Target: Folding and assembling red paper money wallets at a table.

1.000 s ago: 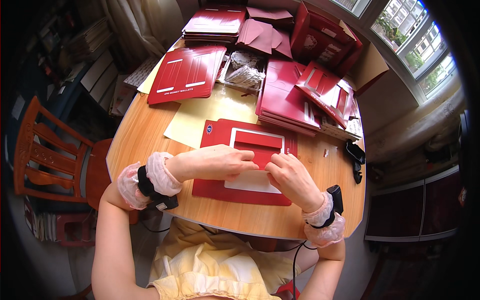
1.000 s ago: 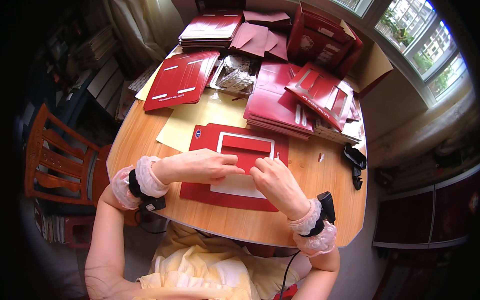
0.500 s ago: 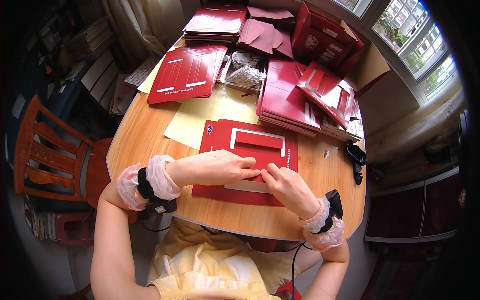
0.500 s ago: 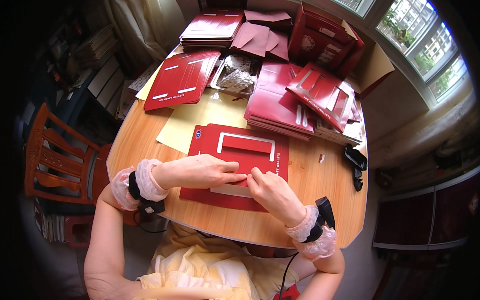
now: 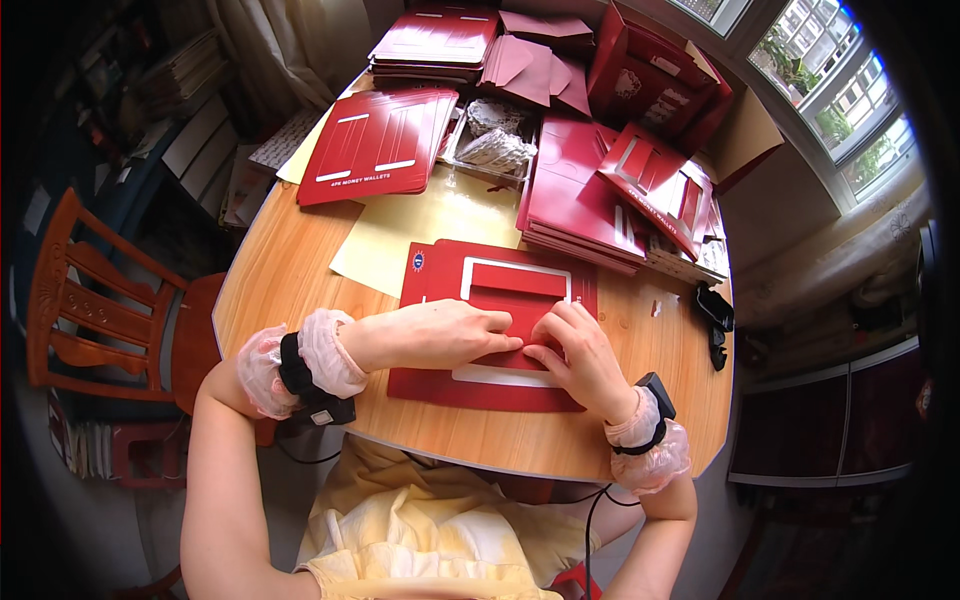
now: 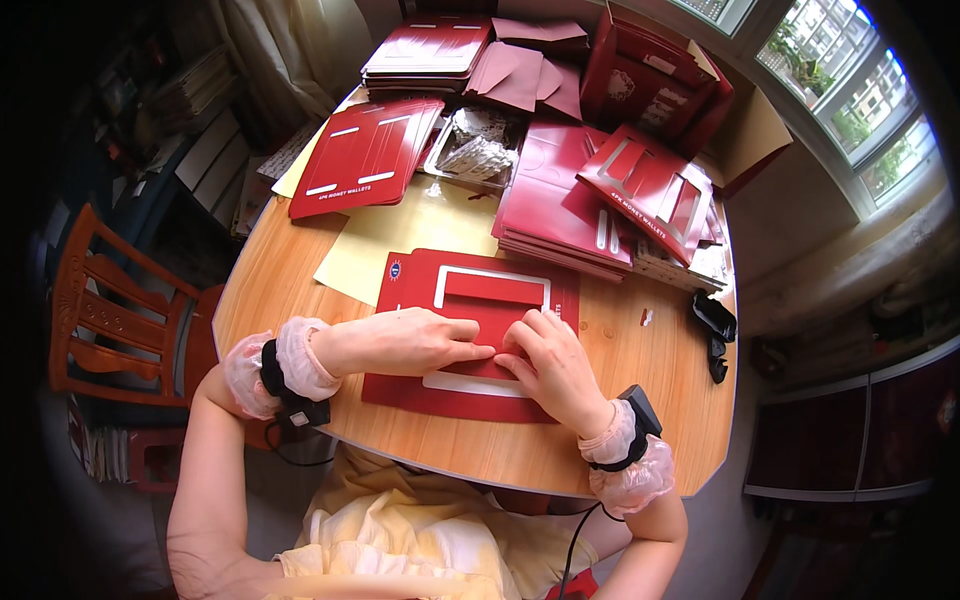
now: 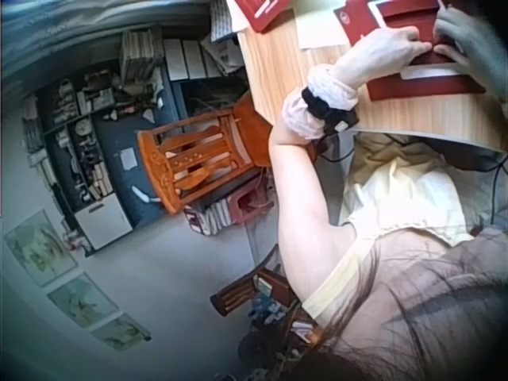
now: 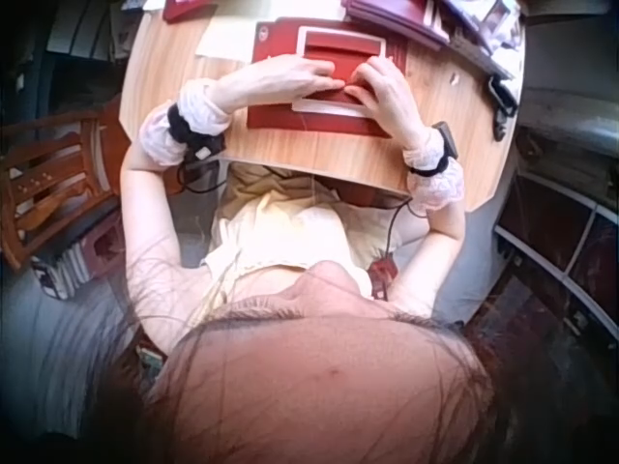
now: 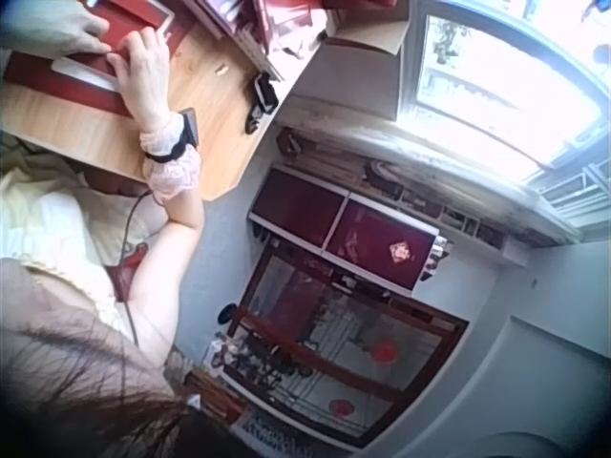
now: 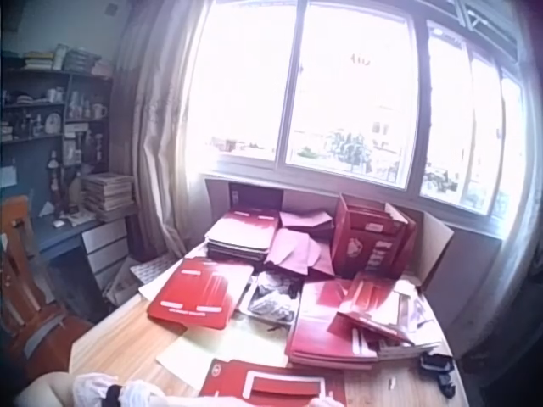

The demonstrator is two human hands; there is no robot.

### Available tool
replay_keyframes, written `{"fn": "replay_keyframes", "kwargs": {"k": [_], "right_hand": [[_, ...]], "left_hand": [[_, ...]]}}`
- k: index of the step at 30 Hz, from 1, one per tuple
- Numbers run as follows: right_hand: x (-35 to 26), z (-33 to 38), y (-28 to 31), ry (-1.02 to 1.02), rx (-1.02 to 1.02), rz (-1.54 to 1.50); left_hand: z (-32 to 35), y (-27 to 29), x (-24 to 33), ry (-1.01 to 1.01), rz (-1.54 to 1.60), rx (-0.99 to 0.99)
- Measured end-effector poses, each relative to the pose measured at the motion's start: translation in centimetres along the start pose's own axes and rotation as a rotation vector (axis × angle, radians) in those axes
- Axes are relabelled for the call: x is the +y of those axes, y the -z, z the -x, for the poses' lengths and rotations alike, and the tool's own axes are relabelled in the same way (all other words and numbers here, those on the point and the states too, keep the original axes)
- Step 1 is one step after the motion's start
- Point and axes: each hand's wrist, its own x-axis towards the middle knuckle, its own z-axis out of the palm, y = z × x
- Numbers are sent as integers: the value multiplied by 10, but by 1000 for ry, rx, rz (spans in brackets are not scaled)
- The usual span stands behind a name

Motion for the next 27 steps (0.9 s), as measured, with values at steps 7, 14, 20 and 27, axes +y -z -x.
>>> {"fn": "replay_keyframes", "kwargs": {"k": [7,14,20,27], "right_hand": [[5,-4,-9,-106,-25,-41],[10,-5,-14,-124,-4,-40],[16,-1,5,-165,-35,32],[29,8,20,-246,-83,59]], "left_hand": [[-3,-5,1,165,141,122],[-4,0,-8,191,307,59],[0,7,-14,100,251,19],[-2,10,-13,4,96,-34]]}}
